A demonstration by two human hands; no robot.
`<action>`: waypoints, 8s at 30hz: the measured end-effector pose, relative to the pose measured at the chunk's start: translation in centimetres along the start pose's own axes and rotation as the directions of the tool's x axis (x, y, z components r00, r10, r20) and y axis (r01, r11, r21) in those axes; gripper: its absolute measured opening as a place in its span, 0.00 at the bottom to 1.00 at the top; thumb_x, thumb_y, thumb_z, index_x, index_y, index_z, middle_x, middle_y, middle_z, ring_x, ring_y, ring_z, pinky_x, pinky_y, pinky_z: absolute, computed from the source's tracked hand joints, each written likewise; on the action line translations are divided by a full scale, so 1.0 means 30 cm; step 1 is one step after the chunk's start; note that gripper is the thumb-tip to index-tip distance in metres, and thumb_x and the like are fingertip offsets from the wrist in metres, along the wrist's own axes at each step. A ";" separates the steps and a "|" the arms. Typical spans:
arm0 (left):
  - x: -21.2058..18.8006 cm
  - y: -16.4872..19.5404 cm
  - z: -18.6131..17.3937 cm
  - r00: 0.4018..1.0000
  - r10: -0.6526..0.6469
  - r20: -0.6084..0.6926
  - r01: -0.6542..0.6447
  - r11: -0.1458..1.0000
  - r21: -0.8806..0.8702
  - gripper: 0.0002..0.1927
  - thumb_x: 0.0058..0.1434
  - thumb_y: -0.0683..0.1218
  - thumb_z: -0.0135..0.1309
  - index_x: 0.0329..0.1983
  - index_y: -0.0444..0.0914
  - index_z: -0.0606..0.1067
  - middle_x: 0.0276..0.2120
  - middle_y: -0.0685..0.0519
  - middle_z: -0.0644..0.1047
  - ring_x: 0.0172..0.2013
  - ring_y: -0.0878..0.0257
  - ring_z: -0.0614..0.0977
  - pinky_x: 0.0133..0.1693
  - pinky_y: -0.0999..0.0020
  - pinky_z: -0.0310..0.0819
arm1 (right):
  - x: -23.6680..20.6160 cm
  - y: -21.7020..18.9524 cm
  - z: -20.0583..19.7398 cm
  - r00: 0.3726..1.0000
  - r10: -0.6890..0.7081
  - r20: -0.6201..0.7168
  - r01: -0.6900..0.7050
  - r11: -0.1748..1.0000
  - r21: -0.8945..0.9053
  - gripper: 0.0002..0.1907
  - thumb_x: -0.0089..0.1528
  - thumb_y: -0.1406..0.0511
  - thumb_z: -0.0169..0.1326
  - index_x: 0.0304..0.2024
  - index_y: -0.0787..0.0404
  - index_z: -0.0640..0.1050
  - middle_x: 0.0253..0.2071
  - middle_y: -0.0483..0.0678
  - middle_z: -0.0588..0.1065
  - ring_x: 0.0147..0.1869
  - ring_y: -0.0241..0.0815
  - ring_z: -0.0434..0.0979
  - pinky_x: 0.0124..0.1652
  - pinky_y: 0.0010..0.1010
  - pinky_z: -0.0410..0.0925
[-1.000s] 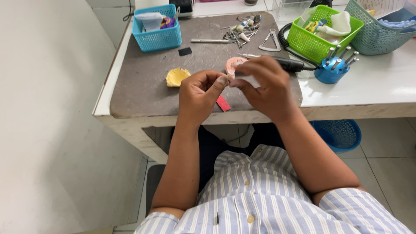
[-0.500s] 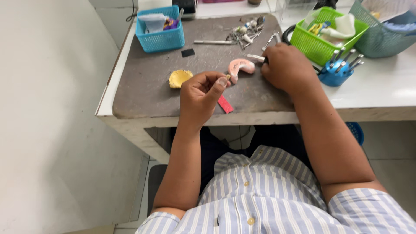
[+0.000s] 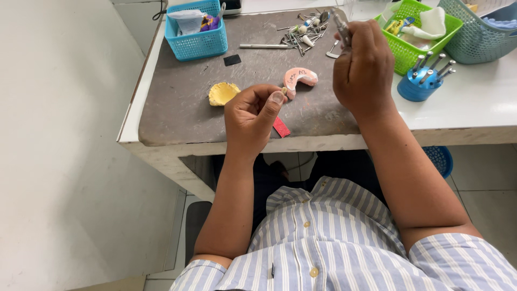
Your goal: The person handles a yellow dental mold and a pink denture, using a red sanding strip to smooth the denture edges. They then use a rotary tool to grind a small tooth-shaped piece and place it into the mold. The person repeatedly checks fit and alignment between the mold and denture.
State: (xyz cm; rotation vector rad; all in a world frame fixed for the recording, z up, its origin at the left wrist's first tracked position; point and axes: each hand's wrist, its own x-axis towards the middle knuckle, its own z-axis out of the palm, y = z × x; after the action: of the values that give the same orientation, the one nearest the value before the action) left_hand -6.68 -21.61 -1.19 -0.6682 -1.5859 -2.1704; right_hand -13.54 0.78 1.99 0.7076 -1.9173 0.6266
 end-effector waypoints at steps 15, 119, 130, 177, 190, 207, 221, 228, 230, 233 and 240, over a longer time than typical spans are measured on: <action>-0.062 0.079 0.080 0.998 0.049 -0.025 -0.050 0.999 -0.016 0.10 0.72 0.44 0.60 0.46 0.31 0.79 0.35 0.55 0.79 0.31 0.77 0.72 0.33 0.81 0.65 | 0.027 -0.083 -0.089 0.999 0.054 -0.006 -0.053 0.993 0.106 0.05 0.75 0.72 0.46 0.47 0.66 0.73 0.38 0.54 0.74 0.38 0.47 0.75 0.42 0.37 0.68; -0.151 0.274 0.152 0.813 0.564 0.148 -0.547 0.650 0.527 0.10 0.60 0.39 0.68 0.40 0.38 0.77 0.37 0.53 0.81 0.35 0.66 0.84 0.38 0.74 0.79 | -0.091 -0.353 -0.258 0.969 0.128 0.211 -0.157 0.980 0.124 0.42 0.58 0.28 0.47 0.24 0.59 0.69 0.18 0.44 0.62 0.21 0.37 0.67 0.24 0.28 0.58; -0.148 0.275 0.151 0.800 0.580 0.154 -0.558 0.624 0.547 0.10 0.60 0.39 0.68 0.41 0.38 0.77 0.37 0.54 0.81 0.35 0.65 0.84 0.37 0.74 0.80 | -0.084 -0.358 -0.263 0.968 0.127 0.218 -0.156 0.981 0.119 0.41 0.60 0.29 0.48 0.25 0.60 0.70 0.18 0.44 0.64 0.21 0.37 0.69 0.24 0.26 0.60; -0.145 0.279 0.149 0.788 0.591 0.169 -0.561 0.579 0.591 0.10 0.60 0.39 0.68 0.41 0.38 0.77 0.36 0.53 0.81 0.36 0.63 0.84 0.39 0.71 0.79 | -0.086 -0.349 -0.257 0.969 0.113 0.220 -0.134 0.987 0.085 0.41 0.60 0.29 0.47 0.26 0.60 0.71 0.18 0.45 0.65 0.22 0.39 0.70 0.25 0.28 0.60; -0.144 0.277 0.151 0.778 0.602 0.179 -0.568 0.553 0.610 0.10 0.61 0.39 0.68 0.41 0.38 0.77 0.36 0.54 0.81 0.37 0.63 0.84 0.38 0.71 0.78 | -0.093 -0.349 -0.255 0.968 0.141 0.208 -0.162 0.983 0.087 0.42 0.59 0.28 0.46 0.27 0.60 0.72 0.18 0.45 0.64 0.22 0.39 0.70 0.24 0.28 0.60; -0.155 0.267 0.159 0.776 0.617 0.135 -0.560 0.574 0.597 0.10 0.62 0.40 0.68 0.41 0.38 0.77 0.37 0.53 0.81 0.37 0.63 0.84 0.38 0.72 0.79 | -0.097 -0.363 -0.260 0.963 0.153 0.222 -0.185 0.974 0.128 0.42 0.61 0.29 0.46 0.24 0.60 0.70 0.18 0.45 0.62 0.21 0.39 0.66 0.24 0.29 0.58; -0.151 0.266 0.154 0.765 0.625 0.157 -0.577 0.556 0.599 0.10 0.61 0.40 0.69 0.41 0.38 0.77 0.36 0.54 0.81 0.38 0.63 0.84 0.38 0.72 0.78 | -0.092 -0.364 -0.259 0.964 0.143 0.224 -0.169 0.981 0.100 0.42 0.60 0.28 0.45 0.26 0.60 0.71 0.19 0.45 0.63 0.21 0.39 0.68 0.24 0.29 0.59; -0.152 0.268 0.155 0.771 0.621 0.143 -0.570 0.572 0.591 0.10 0.61 0.39 0.68 0.41 0.38 0.77 0.37 0.53 0.81 0.36 0.64 0.84 0.38 0.72 0.79 | -0.087 -0.367 -0.259 0.964 0.140 0.226 -0.170 0.978 0.122 0.42 0.61 0.28 0.45 0.26 0.60 0.71 0.18 0.44 0.63 0.22 0.38 0.68 0.24 0.28 0.59; -0.155 0.269 0.157 0.788 0.603 0.128 -0.553 0.600 0.578 0.09 0.61 0.39 0.68 0.40 0.38 0.77 0.37 0.53 0.81 0.35 0.64 0.84 0.38 0.73 0.79 | -0.087 -0.368 -0.258 0.964 0.140 0.226 -0.172 0.977 0.126 0.42 0.61 0.29 0.45 0.25 0.60 0.71 0.18 0.44 0.63 0.22 0.38 0.68 0.24 0.28 0.60; -0.160 0.267 0.160 0.805 0.583 0.114 -0.536 0.630 0.563 0.09 0.61 0.39 0.68 0.39 0.37 0.77 0.37 0.53 0.81 0.35 0.65 0.84 0.36 0.74 0.79 | -0.090 -0.373 -0.259 0.962 0.150 0.230 -0.184 0.974 0.135 0.42 0.61 0.29 0.45 0.25 0.60 0.70 0.17 0.45 0.62 0.21 0.39 0.68 0.24 0.28 0.59; -0.164 0.263 0.162 0.808 0.579 0.105 -0.531 0.641 0.554 0.09 0.62 0.39 0.67 0.40 0.37 0.77 0.37 0.52 0.81 0.36 0.65 0.84 0.37 0.74 0.80 | -0.095 -0.378 -0.260 0.958 0.175 0.227 -0.209 0.968 0.136 0.42 0.61 0.28 0.45 0.25 0.60 0.70 0.17 0.46 0.62 0.21 0.40 0.67 0.24 0.29 0.59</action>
State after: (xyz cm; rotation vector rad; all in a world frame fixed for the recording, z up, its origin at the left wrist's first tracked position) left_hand 2.48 -19.23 3.38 -0.7312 -1.5842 -1.1763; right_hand 0.22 -1.22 3.99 0.7164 -2.1707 0.8627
